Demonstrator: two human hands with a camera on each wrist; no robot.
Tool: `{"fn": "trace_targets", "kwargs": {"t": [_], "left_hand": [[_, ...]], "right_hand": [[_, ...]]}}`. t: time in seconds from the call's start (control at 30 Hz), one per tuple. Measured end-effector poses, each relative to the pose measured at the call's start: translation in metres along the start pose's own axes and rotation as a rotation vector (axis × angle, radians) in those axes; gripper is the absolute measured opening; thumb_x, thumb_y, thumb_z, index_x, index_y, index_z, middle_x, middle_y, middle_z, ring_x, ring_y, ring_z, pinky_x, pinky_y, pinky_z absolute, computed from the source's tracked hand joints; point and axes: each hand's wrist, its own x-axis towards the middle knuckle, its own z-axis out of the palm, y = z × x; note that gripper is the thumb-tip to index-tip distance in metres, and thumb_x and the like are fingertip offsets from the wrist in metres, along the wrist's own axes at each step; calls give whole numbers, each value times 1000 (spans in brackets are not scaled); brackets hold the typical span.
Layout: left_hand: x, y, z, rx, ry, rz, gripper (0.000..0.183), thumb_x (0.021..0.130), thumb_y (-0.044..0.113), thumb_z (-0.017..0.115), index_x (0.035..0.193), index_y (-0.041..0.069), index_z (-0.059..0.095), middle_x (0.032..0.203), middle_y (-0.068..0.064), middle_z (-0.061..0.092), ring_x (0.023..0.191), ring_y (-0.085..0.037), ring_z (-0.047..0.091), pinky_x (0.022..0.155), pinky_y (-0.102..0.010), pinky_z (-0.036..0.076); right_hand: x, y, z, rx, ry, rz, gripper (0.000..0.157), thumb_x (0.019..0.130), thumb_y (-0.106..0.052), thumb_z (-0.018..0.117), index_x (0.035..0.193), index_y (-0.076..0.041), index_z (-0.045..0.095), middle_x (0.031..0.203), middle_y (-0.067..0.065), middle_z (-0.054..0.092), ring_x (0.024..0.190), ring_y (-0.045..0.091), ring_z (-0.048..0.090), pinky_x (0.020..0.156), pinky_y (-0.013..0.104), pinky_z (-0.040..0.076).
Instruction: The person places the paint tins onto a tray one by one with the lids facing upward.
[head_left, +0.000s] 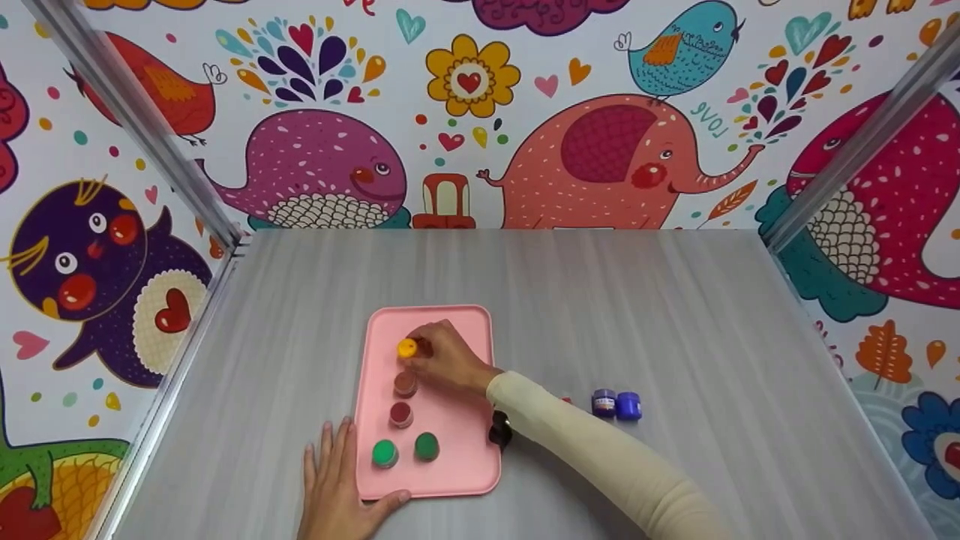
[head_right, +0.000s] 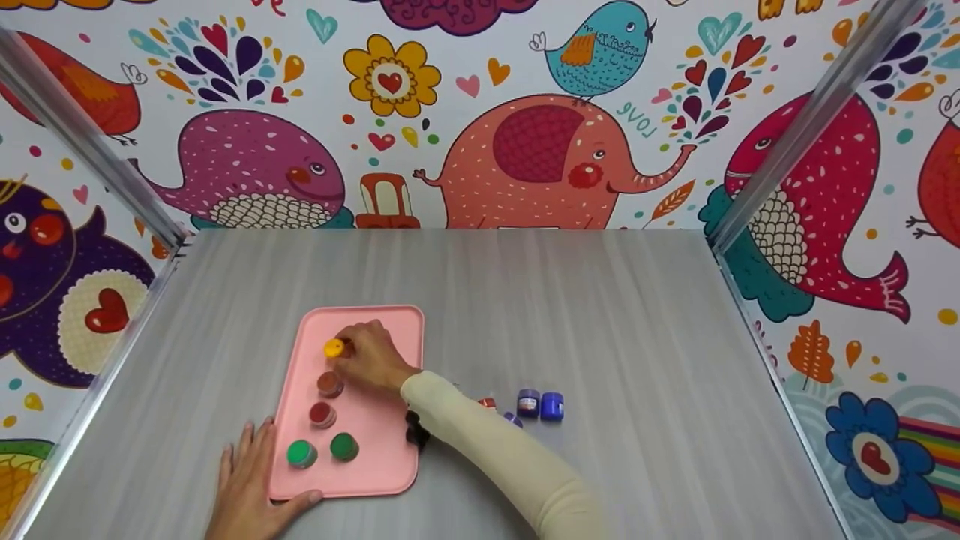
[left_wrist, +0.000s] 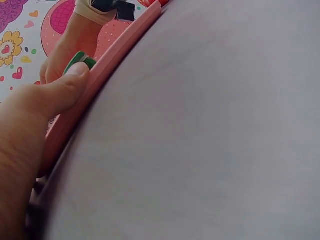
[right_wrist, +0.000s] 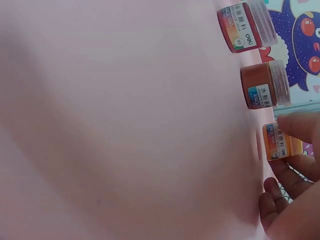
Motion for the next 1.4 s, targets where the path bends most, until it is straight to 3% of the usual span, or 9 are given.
{"fn": "trace_targets", "kwargs": {"t": [0.17,0.43,0.53,0.7,0.83,1.2,1.4], "left_hand": [[1,-1,0,-17,-9,4,146,76,89,77,173,-1,16,180,-29,15,166,-55,0,126,-63,-26],[4,0,0,-9,-34,-7,148,76,89,77,173,-4,15,180,-31,14,165,-56,-1,125,-62,-28],[5,0,-1,-4,-36,-9,150,74,91,77,172,-4,15,179,-32,14,165,-56,-1,126,-63,-27],[4,0,-2,-17,-37,-20,152,72,91,78,172,-5,14,179,-33,14,165,-55,-2,125,-64,-28],[4,0,-3,-13,-39,-21,153,72,91,78,172,-5,14,179,-33,14,166,-55,-3,124,-61,-29],[2,-2,-2,4,-23,-6,154,72,93,76,172,-7,14,180,-32,13,166,-55,-3,123,-60,-32],[4,0,0,10,-21,-4,155,71,95,75,172,-5,14,180,-31,13,166,-54,-2,121,-60,-33]], "right_hand": [[1,0,0,-23,-17,34,20,101,-12,83,120,-7,81,106,-1,75,101,13,57,99,29,47],[-6,1,-9,-44,-32,72,40,101,-9,81,138,1,72,125,9,76,110,18,57,101,28,51],[-13,2,-18,-59,-34,68,37,101,-7,81,136,2,72,125,12,75,111,21,58,100,31,52],[-29,0,-39,-16,-60,79,38,103,-12,79,137,4,70,133,15,71,123,30,60,111,38,53],[-42,2,-58,-36,-64,0,36,103,-12,77,132,8,69,130,21,71,125,38,60,113,48,50],[-78,19,-99,-132,6,-70,29,97,-3,82,122,10,75,120,23,77,118,38,63,108,53,48],[-98,27,-117,-101,11,-10,32,99,-7,82,125,10,75,123,23,76,123,38,61,109,55,47]]}}
